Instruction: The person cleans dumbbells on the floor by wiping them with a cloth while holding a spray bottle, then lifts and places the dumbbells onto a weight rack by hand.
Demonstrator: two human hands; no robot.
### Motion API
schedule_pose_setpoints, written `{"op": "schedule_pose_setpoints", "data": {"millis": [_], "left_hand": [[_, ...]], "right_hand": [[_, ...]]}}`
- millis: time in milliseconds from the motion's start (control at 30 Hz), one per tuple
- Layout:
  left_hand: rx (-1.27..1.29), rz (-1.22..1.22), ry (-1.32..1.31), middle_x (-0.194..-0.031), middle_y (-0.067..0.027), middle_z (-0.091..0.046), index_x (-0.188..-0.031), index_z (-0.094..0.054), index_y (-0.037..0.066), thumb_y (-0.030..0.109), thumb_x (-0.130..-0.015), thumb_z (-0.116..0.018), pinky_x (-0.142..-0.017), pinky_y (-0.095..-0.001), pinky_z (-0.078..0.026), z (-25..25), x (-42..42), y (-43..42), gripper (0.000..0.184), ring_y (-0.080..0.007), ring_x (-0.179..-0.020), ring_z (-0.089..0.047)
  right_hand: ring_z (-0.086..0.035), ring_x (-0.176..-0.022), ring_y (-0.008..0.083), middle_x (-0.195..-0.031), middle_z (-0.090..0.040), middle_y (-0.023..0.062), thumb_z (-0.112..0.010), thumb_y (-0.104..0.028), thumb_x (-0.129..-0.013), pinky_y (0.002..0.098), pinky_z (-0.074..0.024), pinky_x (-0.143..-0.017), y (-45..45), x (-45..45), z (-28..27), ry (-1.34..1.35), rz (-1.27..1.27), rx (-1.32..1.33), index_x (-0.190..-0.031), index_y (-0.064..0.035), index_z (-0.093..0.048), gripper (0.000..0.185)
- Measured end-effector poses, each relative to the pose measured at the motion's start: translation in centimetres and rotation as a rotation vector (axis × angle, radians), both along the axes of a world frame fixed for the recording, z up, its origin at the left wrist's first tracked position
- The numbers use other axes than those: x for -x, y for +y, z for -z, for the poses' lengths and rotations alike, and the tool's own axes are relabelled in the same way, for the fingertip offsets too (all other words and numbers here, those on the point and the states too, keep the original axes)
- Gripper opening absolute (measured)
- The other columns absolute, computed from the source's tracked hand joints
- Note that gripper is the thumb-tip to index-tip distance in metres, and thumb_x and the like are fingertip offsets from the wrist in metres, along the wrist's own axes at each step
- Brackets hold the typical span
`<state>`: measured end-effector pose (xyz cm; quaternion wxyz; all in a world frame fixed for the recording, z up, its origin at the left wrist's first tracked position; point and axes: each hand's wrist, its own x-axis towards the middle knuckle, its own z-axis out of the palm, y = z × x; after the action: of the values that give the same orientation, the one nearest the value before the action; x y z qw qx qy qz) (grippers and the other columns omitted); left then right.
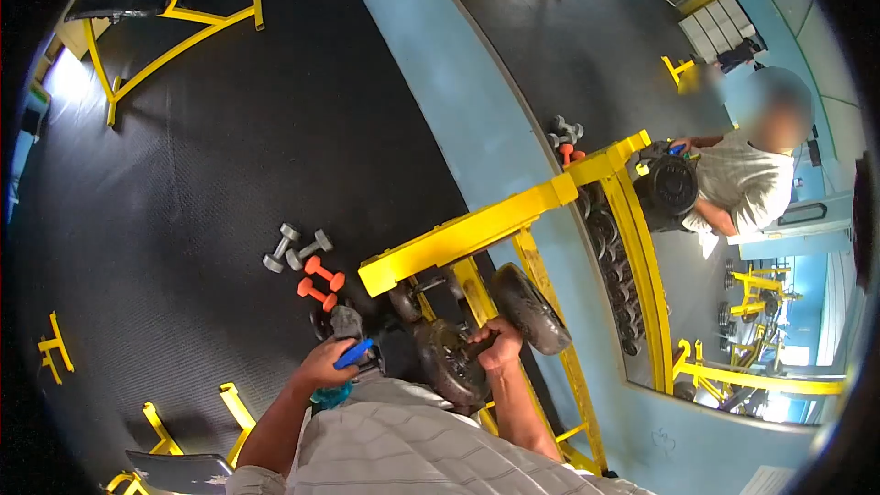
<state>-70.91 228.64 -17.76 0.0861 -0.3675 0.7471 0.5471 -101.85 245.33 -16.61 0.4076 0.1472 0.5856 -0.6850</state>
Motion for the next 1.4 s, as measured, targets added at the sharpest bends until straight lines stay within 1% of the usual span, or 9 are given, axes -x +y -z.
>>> {"op": "schedule_pose_setpoints", "data": {"millis": [133, 367, 433, 800, 933, 1200, 1267, 1333, 1400], "left_hand": [[-0.051, 0.120, -0.018, -0.098, -0.0166, -0.061, -0.114, -0.059, 0.013, 0.031, -0.070, -0.070, -0.084, -0.0428, -0.046, -2.3, 3.9, -1.6, 0.048, -0.0352, -0.097, -0.056], [-0.069, 0.144, 0.032, -0.094, -0.0158, -0.060, -0.112, -0.060, 0.013, 0.027, -0.072, -0.068, -0.081, -0.0433, -0.047, -2.2, 6.8, -2.1, 0.043, -0.0345, -0.094, -0.057], [-0.047, 0.119, 0.049, -0.094, -0.0161, -0.059, -0.114, -0.060, 0.013, 0.028, -0.072, -0.068, -0.080, -0.0434, -0.047, -0.5, 6.6, -1.6, 0.045, -0.0344, -0.093, -0.057], [-0.087, 0.143, -0.086, -0.099, -0.0172, -0.060, -0.125, -0.057, 0.013, 0.037, -0.073, -0.068, -0.084, -0.0428, -0.045, -1.0, 8.5, -2.2, 0.058, -0.0343, -0.096, -0.056], [-0.138, 0.130, -0.158, -0.101, -0.0182, -0.060, -0.123, -0.058, 0.012, 0.035, -0.070, -0.070, -0.086, -0.0438, -0.045, -2.3, 8.9, -2.7, 0.059, -0.0352, -0.098, -0.057], [-0.069, 0.299, -0.162, -0.107, -0.0216, -0.060, -0.120, -0.060, 0.011, 0.026, -0.068, -0.071, -0.085, -0.0442, -0.047, -1.3, 7.8, -3.0, 0.055, -0.0391, -0.101, -0.058], [0.022, 0.291, -0.127, -0.104, -0.0208, -0.062, -0.116, -0.061, 0.010, 0.024, -0.067, -0.071, -0.085, -0.0440, -0.048, -1.0, 7.5, -3.2, 0.052, -0.0400, -0.098, -0.059], [-0.066, 0.392, -0.114, -0.103, -0.0197, -0.063, -0.114, -0.062, 0.009, 0.022, -0.067, -0.071, -0.085, -0.0430, -0.048, -1.8, 8.8, -4.0, 0.050, -0.0386, -0.097, -0.060], [-0.163, 0.511, -0.111, -0.102, -0.0186, -0.064, -0.112, -0.063, 0.008, 0.021, -0.066, -0.070, -0.085, -0.0419, -0.048, -1.2, 9.0, -4.4, 0.048, -0.0372, -0.096, -0.062]], "right_hand": [[-0.051, -0.057, 0.0289, -0.062, -0.046, 0.0105, -0.055, -0.013, -0.078, 0.0462, -0.0481, -0.057, -0.3, 3.7, 0.3, 0.257, -0.027, -0.003, -0.071, -0.0045, -0.051, 0.012], [-0.051, -0.060, 0.0276, -0.069, -0.048, 0.0105, -0.065, -0.014, -0.076, 0.0484, -0.0478, -0.058, -1.2, 8.4, 0.3, -0.018, 0.084, -0.015, -0.080, -0.0016, -0.052, 0.019], [-0.048, -0.056, 0.0278, -0.065, -0.044, 0.0100, -0.055, -0.008, -0.078, 0.0485, -0.0449, -0.057, -1.5, 8.9, 0.4, -0.140, 0.174, -0.024, -0.074, -0.0058, -0.048, 0.009], [-0.046, -0.060, 0.0260, -0.066, -0.042, 0.0071, -0.052, -0.009, -0.083, 0.0466, -0.0435, -0.061, -3.1, 10.6, 1.4, -0.283, 0.199, -0.078, -0.074, -0.0097, -0.044, 0.012], [-0.045, -0.055, 0.0254, -0.058, -0.043, 0.0065, -0.055, -0.012, -0.074, 0.0437, -0.0418, -0.061, -3.8, 10.7, 2.5, -0.311, 0.280, -0.139, -0.062, -0.0098, -0.045, 0.015], [-0.051, -0.054, 0.0264, -0.062, -0.051, 0.0131, -0.058, -0.006, -0.083, 0.0424, -0.0481, -0.051, -4.1, 9.6, 3.9, -0.238, 0.313, -0.107, -0.083, 0.0022, -0.062, 0.008], [-0.052, -0.053, 0.0230, -0.064, -0.053, 0.0103, -0.054, -0.009, -0.086, 0.0395, -0.0492, -0.051, -4.9, 9.3, 3.9, -0.168, 0.278, -0.182, -0.085, -0.0019, -0.064, 0.012], [-0.055, -0.053, 0.0226, -0.076, -0.064, 0.0144, -0.050, -0.005, -0.088, 0.0376, -0.0477, -0.049, -5.4, 8.8, 4.7, 0.053, 0.115, -0.353, -0.101, -0.0006, -0.069, 0.024], [-0.059, -0.057, 0.0217, -0.076, -0.066, 0.0121, -0.049, -0.005, -0.087, 0.0365, -0.0481, -0.051, -5.9, 7.7, 8.5, 0.372, 0.096, -0.421, -0.097, -0.0045, -0.072, 0.025]]}}
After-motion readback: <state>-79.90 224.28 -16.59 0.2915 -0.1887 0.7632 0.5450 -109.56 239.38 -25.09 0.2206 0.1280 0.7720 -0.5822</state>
